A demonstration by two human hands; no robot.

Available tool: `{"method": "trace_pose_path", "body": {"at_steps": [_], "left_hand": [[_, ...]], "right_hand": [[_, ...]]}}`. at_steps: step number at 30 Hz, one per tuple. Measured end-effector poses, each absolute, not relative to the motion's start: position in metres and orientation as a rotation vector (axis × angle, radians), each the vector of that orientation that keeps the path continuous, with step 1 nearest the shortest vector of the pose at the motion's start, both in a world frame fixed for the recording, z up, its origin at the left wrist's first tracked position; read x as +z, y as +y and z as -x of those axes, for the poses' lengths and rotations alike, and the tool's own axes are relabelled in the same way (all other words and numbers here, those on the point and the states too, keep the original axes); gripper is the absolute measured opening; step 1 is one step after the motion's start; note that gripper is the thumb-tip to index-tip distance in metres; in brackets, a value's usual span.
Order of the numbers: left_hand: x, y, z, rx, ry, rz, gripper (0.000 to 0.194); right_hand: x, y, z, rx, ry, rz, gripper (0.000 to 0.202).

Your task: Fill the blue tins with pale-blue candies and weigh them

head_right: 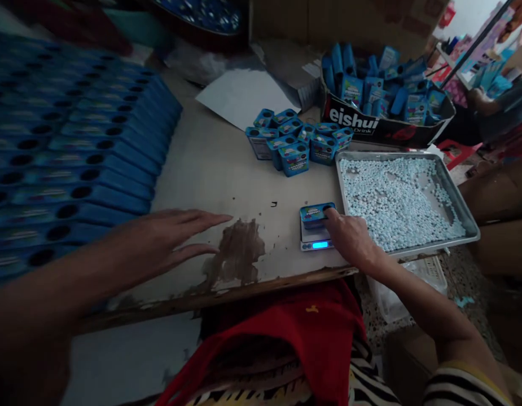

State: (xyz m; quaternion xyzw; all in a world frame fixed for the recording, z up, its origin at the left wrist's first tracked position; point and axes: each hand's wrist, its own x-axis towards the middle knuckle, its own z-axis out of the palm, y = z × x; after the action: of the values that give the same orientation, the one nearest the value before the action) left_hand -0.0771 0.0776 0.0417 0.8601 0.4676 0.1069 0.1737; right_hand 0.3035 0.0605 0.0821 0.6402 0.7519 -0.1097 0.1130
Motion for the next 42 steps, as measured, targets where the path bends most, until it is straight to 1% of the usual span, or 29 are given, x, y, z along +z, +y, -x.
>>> {"method": "trace_pose_path", "body": {"at_steps": [2,3,4,5,6,8,9,10,11,13,15,17,19,20,25,29,32,34,39,42], "left_hand": [[0.034,0.074,0.064,0.302,1.344,-2.416,0.04],[0.031,0.07,0.061,0.303,1.367,-2.402,0.04],[0.029,0.066,0.06,0.3,1.387,-2.388,0.039],[0.027,0.061,0.062,0.289,1.4,-2.375,0.039],[0.025,0.056,0.065,0.272,1.412,-2.362,0.039],[0.021,0.047,0.073,0.233,1.434,-2.342,0.041],[0.019,0.043,0.077,0.214,1.449,-2.331,0.042],[0.016,0.04,0.08,0.2,1.467,-2.322,0.042],[0.014,0.038,0.081,0.192,1.487,-2.315,0.043],[0.011,0.035,0.079,0.189,1.516,-2.311,0.043],[0.011,0.035,0.072,0.19,1.528,-2.315,0.043],[0.016,0.039,0.061,0.181,1.516,-2.319,0.042],[0.021,0.044,0.049,0.199,1.482,-2.325,0.043],[0.023,0.048,0.043,0.227,1.455,-2.326,0.044],[0.019,0.065,0.008,0.494,1.264,-2.269,0.049],[0.007,0.076,-0.022,0.658,1.237,-2.169,0.051],[0.003,0.083,-0.037,0.683,1.214,-2.119,0.056],[0.002,0.087,-0.044,0.688,1.175,-2.089,0.062],[0.0,0.089,-0.059,0.715,1.126,-2.026,0.079],[-0.002,0.087,-0.07,0.76,1.15,-1.945,0.081]], "right_hand": [[0.076,0.057,-0.315,-0.478,2.312,-2.015,0.038],[0.074,0.058,-0.323,-0.626,2.384,-2.105,0.035],[0.072,0.06,-0.333,-0.841,2.444,-2.206,0.029],[0.07,0.063,-0.344,-1.13,2.461,-2.307,0.025],[0.068,0.068,-0.357,-1.475,2.406,-2.404,0.026],[0.063,0.079,-0.382,-2.149,2.035,-2.582,0.032],[0.06,0.085,-0.394,-2.379,1.761,-2.676,0.029],[0.057,0.09,-0.403,-2.511,1.489,-2.774,0.023],[0.053,0.094,-0.411,-2.564,1.254,-2.863,0.017],[0.047,0.098,-0.42,-2.564,0.971,-2.963,0.022],[0.043,0.097,-0.422,-2.565,0.915,-2.958,0.026],[0.042,0.096,-0.42,-2.562,0.928,-2.903,0.019],[0.044,0.097,-0.416,-2.538,0.955,-2.819,0.008],[0.047,0.098,-0.413,-2.528,0.995,-2.755,0.003],[0.069,0.111,-0.397,-2.46,1.5,-2.409,0.022],[0.09,0.12,-0.381,-2.462,1.642,-2.296,0.027],[0.097,0.125,-0.377,-2.485,1.713,-2.174,0.028],[0.098,0.127,-0.376,-2.447,1.794,-2.081,0.027],[0.105,0.124,-0.371,-2.168,2.105,-1.91,0.026],[0.111,0.122,-0.37,-2.064,2.19,-1.918,0.021]]}}
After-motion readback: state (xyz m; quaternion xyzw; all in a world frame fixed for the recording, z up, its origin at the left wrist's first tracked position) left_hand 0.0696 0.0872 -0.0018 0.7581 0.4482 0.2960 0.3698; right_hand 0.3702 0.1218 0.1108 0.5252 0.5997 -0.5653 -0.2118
